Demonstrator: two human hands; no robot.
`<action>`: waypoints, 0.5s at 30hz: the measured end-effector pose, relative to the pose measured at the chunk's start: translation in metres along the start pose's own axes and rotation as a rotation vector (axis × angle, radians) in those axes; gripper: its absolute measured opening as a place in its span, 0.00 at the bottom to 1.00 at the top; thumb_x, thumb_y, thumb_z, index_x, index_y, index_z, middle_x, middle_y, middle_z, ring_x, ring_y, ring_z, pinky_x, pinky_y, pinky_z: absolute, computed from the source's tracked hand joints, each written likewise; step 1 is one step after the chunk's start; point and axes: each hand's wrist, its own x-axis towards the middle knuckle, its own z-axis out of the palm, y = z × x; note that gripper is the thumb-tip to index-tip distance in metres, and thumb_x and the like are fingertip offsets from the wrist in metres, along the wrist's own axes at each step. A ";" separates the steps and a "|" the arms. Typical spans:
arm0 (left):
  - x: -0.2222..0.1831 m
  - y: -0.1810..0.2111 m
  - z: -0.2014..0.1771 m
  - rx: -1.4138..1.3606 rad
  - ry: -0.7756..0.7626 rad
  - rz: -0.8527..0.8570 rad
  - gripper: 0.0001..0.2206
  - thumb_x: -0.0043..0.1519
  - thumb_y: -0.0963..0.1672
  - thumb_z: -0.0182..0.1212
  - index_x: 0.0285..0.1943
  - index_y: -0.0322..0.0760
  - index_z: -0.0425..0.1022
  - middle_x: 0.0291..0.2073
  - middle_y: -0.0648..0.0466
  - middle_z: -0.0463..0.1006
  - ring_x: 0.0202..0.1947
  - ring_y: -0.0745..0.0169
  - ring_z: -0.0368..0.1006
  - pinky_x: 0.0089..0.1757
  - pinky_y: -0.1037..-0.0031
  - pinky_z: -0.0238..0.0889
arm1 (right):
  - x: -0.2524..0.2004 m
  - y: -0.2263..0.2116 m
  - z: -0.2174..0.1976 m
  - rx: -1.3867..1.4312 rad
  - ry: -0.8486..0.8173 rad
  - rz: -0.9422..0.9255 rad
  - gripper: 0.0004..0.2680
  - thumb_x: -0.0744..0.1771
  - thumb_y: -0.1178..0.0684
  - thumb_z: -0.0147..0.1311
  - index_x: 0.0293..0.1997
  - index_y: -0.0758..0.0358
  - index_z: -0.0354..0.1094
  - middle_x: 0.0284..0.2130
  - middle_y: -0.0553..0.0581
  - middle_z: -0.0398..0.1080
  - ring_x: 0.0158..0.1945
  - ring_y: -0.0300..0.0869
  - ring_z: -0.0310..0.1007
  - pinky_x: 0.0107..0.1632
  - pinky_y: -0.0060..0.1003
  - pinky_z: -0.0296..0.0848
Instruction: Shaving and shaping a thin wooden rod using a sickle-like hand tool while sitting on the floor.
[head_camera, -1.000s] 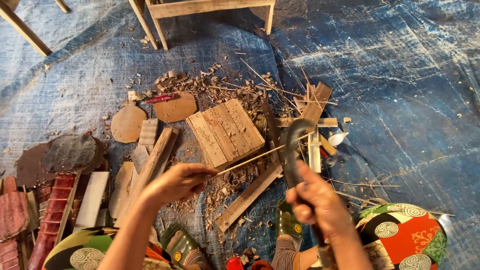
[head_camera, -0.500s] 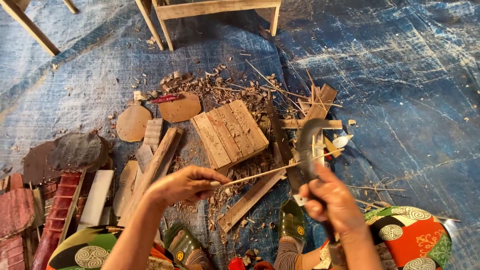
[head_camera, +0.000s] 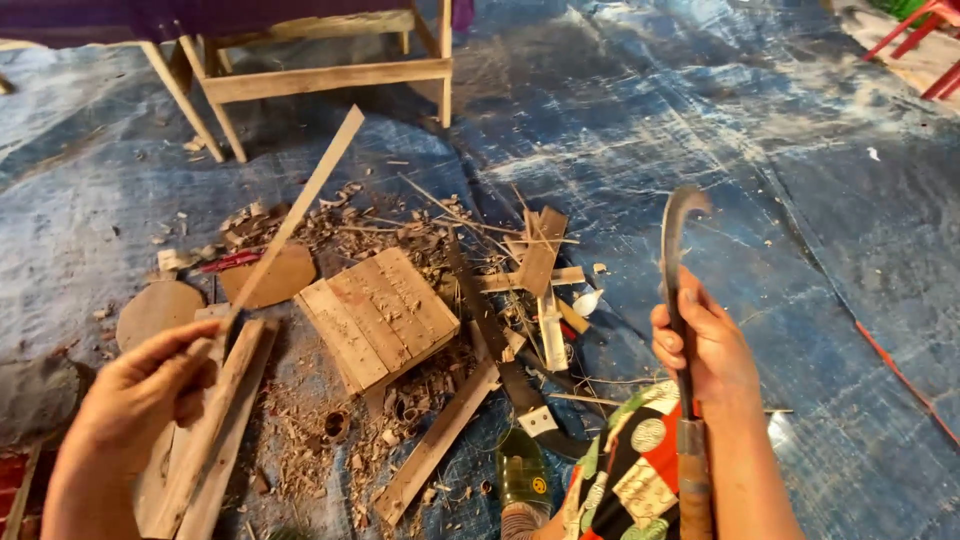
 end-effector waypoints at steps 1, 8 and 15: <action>0.009 -0.011 0.006 0.002 -0.003 0.004 0.13 0.72 0.39 0.50 0.60 0.32 0.79 0.27 0.39 0.71 0.21 0.53 0.58 0.22 0.64 0.50 | 0.002 0.001 0.007 0.003 0.001 -0.004 0.16 0.70 0.52 0.49 0.69 0.57 0.61 0.30 0.59 0.72 0.21 0.35 0.64 0.17 0.25 0.57; -0.008 -0.002 0.053 0.322 -0.273 -0.102 0.15 0.65 0.38 0.57 0.57 0.37 0.86 0.26 0.43 0.82 0.18 0.60 0.63 0.20 0.74 0.50 | 0.000 0.029 0.076 0.073 -0.166 0.104 0.23 0.69 0.59 0.47 0.75 0.46 0.53 0.28 0.60 0.72 0.18 0.32 0.61 0.18 0.25 0.57; -0.015 -0.005 0.064 0.338 -0.405 -0.103 0.14 0.63 0.38 0.62 0.55 0.38 0.89 0.20 0.45 0.83 0.15 0.62 0.67 0.18 0.75 0.49 | 0.006 0.034 0.102 0.044 -0.250 0.170 0.25 0.68 0.58 0.51 0.76 0.45 0.50 0.28 0.59 0.74 0.18 0.31 0.62 0.18 0.23 0.55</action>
